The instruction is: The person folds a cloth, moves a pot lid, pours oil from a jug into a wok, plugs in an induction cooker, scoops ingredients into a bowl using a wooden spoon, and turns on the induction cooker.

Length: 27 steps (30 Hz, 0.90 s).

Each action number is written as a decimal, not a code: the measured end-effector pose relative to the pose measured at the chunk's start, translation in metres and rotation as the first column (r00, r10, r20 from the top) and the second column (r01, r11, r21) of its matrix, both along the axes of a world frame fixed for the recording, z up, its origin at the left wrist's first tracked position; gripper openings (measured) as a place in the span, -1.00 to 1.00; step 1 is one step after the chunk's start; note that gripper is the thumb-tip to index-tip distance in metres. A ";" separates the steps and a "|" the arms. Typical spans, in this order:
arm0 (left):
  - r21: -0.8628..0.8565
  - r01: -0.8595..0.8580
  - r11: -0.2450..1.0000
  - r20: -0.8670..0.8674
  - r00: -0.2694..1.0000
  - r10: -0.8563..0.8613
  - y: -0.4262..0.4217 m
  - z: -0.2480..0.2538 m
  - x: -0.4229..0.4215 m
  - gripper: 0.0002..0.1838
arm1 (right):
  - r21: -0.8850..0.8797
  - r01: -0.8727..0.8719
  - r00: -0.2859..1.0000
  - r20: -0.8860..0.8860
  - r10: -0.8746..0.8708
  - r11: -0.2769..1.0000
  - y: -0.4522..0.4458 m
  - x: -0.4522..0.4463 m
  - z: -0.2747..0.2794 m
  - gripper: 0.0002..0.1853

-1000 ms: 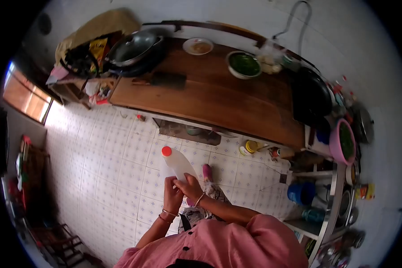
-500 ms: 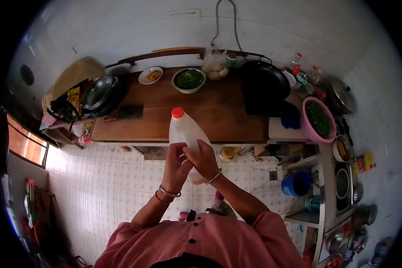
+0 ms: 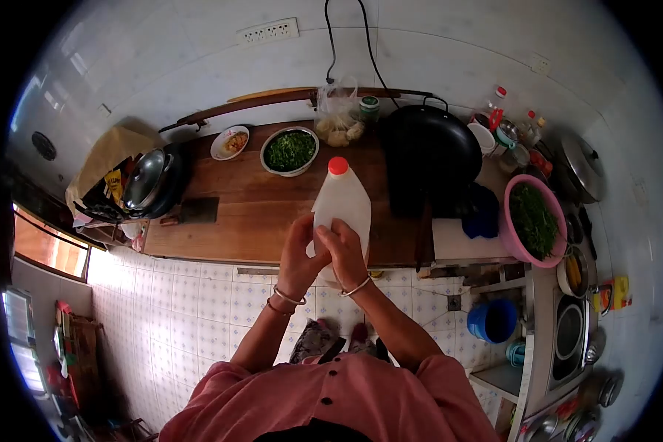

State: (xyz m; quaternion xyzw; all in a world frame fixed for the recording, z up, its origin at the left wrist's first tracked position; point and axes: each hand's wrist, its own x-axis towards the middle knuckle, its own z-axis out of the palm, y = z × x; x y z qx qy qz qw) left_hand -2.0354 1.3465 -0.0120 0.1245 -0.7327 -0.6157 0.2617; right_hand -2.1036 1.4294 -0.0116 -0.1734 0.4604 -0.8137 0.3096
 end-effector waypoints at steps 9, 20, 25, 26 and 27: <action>-0.373 -0.258 0.891 -0.098 0.966 0.239 -0.041 -0.006 -0.062 -0.49 | 0.136 0.079 0.995 -0.067 -0.070 0.988 -0.043 -0.040 -0.009 -0.83; -0.302 -0.102 0.948 0.018 0.993 0.113 -0.080 -0.016 -0.086 -0.54 | 0.534 0.007 0.793 -0.518 0.321 0.845 -0.036 -0.106 0.034 -0.80; -0.286 -0.088 0.954 0.047 0.993 0.106 -0.086 -0.019 -0.078 -0.58 | 0.520 0.107 0.712 -0.635 0.300 0.847 -0.027 -0.142 0.040 -0.80; -0.292 -0.094 0.952 0.048 0.992 0.113 -0.087 -0.018 -0.078 -0.58 | 0.510 0.233 0.642 -0.720 0.263 0.828 -0.025 -0.148 0.046 -0.79; -0.310 -0.103 0.945 0.052 0.991 0.125 -0.087 -0.017 -0.078 -0.59 | 0.482 0.356 0.560 -0.796 0.231 0.801 -0.025 -0.153 0.054 -0.77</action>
